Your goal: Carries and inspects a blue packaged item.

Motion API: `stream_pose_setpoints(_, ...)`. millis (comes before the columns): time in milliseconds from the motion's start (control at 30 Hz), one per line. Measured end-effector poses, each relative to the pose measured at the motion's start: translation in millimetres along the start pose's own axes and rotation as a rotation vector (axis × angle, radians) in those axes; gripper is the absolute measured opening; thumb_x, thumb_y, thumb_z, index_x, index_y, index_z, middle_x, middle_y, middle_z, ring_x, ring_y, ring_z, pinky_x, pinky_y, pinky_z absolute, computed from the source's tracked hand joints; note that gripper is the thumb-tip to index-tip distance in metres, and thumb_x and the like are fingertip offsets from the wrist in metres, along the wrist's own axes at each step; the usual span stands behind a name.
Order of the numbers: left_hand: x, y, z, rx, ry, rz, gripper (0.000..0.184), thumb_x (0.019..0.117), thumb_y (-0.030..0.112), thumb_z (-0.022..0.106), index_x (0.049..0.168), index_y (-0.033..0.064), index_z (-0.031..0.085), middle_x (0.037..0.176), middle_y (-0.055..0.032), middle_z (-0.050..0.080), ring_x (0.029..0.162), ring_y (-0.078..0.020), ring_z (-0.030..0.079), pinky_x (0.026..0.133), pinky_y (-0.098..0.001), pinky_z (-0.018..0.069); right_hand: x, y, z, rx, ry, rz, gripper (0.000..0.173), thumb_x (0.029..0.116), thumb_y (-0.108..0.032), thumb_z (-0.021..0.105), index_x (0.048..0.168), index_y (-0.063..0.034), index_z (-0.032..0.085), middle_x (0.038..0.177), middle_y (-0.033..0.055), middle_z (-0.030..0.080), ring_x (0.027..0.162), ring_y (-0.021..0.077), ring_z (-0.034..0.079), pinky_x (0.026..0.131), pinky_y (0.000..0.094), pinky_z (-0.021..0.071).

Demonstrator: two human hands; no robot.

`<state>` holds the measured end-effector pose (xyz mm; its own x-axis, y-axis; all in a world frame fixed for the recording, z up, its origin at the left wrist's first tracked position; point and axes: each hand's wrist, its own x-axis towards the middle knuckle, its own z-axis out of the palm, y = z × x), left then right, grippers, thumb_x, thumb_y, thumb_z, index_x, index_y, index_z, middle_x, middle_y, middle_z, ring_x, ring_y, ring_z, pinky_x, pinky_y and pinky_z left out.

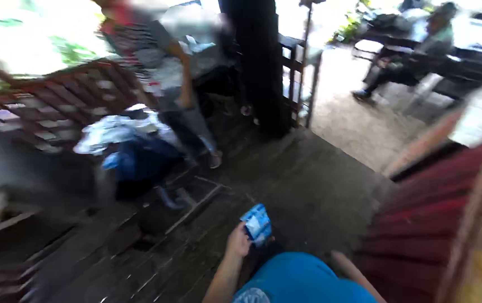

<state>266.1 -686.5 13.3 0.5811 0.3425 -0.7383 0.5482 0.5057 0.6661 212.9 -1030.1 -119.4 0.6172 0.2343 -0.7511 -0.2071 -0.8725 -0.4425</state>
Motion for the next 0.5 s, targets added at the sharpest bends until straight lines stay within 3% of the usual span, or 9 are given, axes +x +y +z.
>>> stream_pose_setpoints(67,19.1,10.0,12.2,0.045,-0.026,0.023,0.043,0.1097,0.033,0.040,0.137,0.0014,0.051,0.123,-0.0174,0.063,0.105,-0.0270,0.064,0.089,-0.0475,0.0537,12.2,-4.7,-15.8,0.080,-0.100,0.169,0.044,0.1035,-0.034,0.057,0.139,-0.0087,0.062,0.138,0.0215,0.062,0.131,0.0403,0.056,0.109,0.0636,0.0420)
stream_pose_setpoints(233,73.4,29.1,54.7,0.117,-0.006,0.087,0.049,0.1102,0.034,0.044,0.147,0.0011,0.044,0.141,-0.0192,0.055,0.123,-0.0274,0.058,0.101,-0.0457,0.0489,34.5,5.9,-50.7,0.173,-0.070,0.236,0.046,0.1037,-0.038,0.056,0.141,-0.0110,0.060,0.140,0.0211,0.061,0.133,0.0409,0.054,0.110,0.0652,0.0401)
stream_pose_setpoints(367,128.5,51.3,100.6,0.145,0.007,0.097,0.049,0.1095,0.034,0.046,0.144,-0.0009,0.046,0.137,-0.0201,0.056,0.118,-0.0275,0.060,0.098,-0.0446,0.0507,60.0,29.0,-106.1,0.221,-0.066,0.328,0.046,0.1044,-0.031,0.057,0.143,-0.0065,0.058,0.141,0.0240,0.058,0.136,0.0417,0.052,0.112,0.0624,0.0390)
stream_pose_setpoints(500,181.4,92.0,164.8,0.335,0.007,0.034,0.055,0.1102,0.036,0.044,0.146,-0.0051,0.042,0.143,-0.0261,0.049,0.125,-0.0323,0.053,0.104,-0.0506,0.0448,104.9,76.6,-140.6,0.472,0.022,0.514,0.042,0.1058,-0.028,0.054,0.138,-0.0023,0.061,0.142,0.0228,0.059,0.136,0.0366,0.053,0.115,0.0551,0.0379)
